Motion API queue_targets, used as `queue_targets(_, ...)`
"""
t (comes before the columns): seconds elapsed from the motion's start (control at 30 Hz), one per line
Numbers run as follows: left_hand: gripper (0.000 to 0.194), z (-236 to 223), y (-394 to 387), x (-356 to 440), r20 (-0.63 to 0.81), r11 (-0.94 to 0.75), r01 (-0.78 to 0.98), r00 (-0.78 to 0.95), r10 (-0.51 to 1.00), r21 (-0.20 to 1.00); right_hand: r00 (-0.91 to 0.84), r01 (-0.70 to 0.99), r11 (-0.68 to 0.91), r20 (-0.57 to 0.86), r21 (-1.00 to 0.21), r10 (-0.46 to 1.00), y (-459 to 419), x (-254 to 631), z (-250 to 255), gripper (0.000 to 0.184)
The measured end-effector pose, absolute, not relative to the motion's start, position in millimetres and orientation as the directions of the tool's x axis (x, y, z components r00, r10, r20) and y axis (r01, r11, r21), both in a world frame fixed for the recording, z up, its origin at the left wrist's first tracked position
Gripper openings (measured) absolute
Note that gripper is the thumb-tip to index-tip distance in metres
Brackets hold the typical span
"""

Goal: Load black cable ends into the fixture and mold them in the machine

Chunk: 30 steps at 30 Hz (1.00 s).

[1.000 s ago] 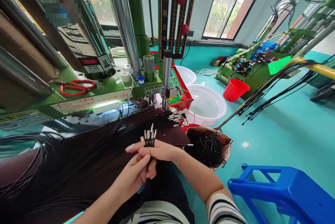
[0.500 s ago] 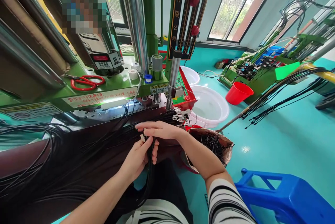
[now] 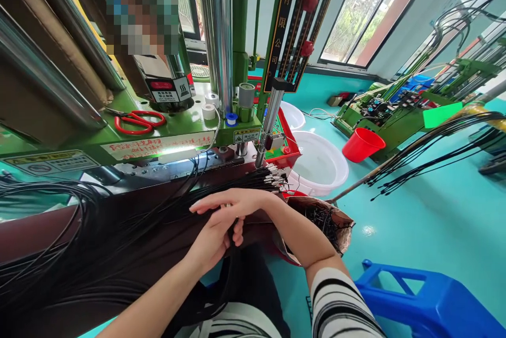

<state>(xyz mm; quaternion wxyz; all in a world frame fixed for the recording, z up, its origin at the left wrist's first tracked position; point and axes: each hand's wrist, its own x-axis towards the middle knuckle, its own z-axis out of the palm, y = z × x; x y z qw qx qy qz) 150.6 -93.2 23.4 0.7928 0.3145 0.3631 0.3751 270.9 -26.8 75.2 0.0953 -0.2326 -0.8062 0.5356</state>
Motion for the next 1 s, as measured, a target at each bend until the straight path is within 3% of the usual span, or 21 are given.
queue_targets(0.07,0.029,25.4,-88.2,143.0,-0.313,0.472,-0.451,0.383,0.869,0.758,-0.763,0.35,0.388,-0.019,-0.853,0.647,-9.3,270.4,61.2,0.043)
queue_targets(0.1,0.028,25.7,-85.9,138.7,-0.293,0.433,-0.48,0.34,0.894,0.763,-0.647,0.478,0.423,0.017,-0.77,0.763,0.5,270.2,53.1,0.04)
queue_targets(0.17,0.027,23.8,-82.9,130.1,-0.264,0.36,-0.484,0.257,0.93,0.798,-0.426,0.794,0.412,0.074,-0.448,0.902,19.4,269.3,38.3,0.034)
queue_targets(0.23,0.027,19.1,-82.7,122.9,-0.262,0.334,-0.46,0.215,0.941,0.823,-0.348,0.928,0.356,0.084,-0.114,0.934,34.5,266.8,28.6,0.033)
queue_targets(0.27,0.027,16.2,-83.6,120.3,-0.27,0.337,-0.448,0.207,0.94,0.828,-0.342,0.939,0.344,0.074,-0.016,0.937,40.2,264.7,26.1,0.033)
queue_targets(0.33,0.028,10.9,-86.1,117.1,-0.29,0.353,-0.428,0.207,0.934,0.832,-0.332,0.943,0.329,0.065,0.053,0.941,48.5,259.3,25.0,0.031)
queue_targets(0.6,0.028,9.2,-95.0,114.8,-0.275,0.344,-0.41,0.219,0.936,0.845,-0.265,0.955,0.266,-0.027,0.134,0.964,56.3,248.4,31.7,0.027)
queue_targets(0.8,0.029,7.3,-96.9,115.6,-0.243,0.317,-0.429,0.219,0.945,0.846,-0.256,0.961,0.268,-0.157,0.063,0.954,39.0,261.5,60.2,0.034)
queue_targets(0.9,0.031,5.0,-92.8,119.7,-0.239,0.31,-0.448,0.208,0.948,0.839,-0.298,0.954,0.298,-0.263,-0.038,0.918,16.0,269.8,77.0,0.036)
queue_targets(0.93,0.031,4.3,-91.2,121.4,-0.235,0.305,-0.448,0.206,0.95,0.84,-0.323,0.946,0.294,-0.315,-0.135,0.893,6.1,272.8,79.3,0.037)
queue_targets(1.0,0.031,3.4,-88.4,124.5,-0.238,0.308,-0.437,0.208,0.949,0.845,-0.359,0.881,0.167,-0.396,-0.442,0.845,-15.8,278.7,75.9,0.042)
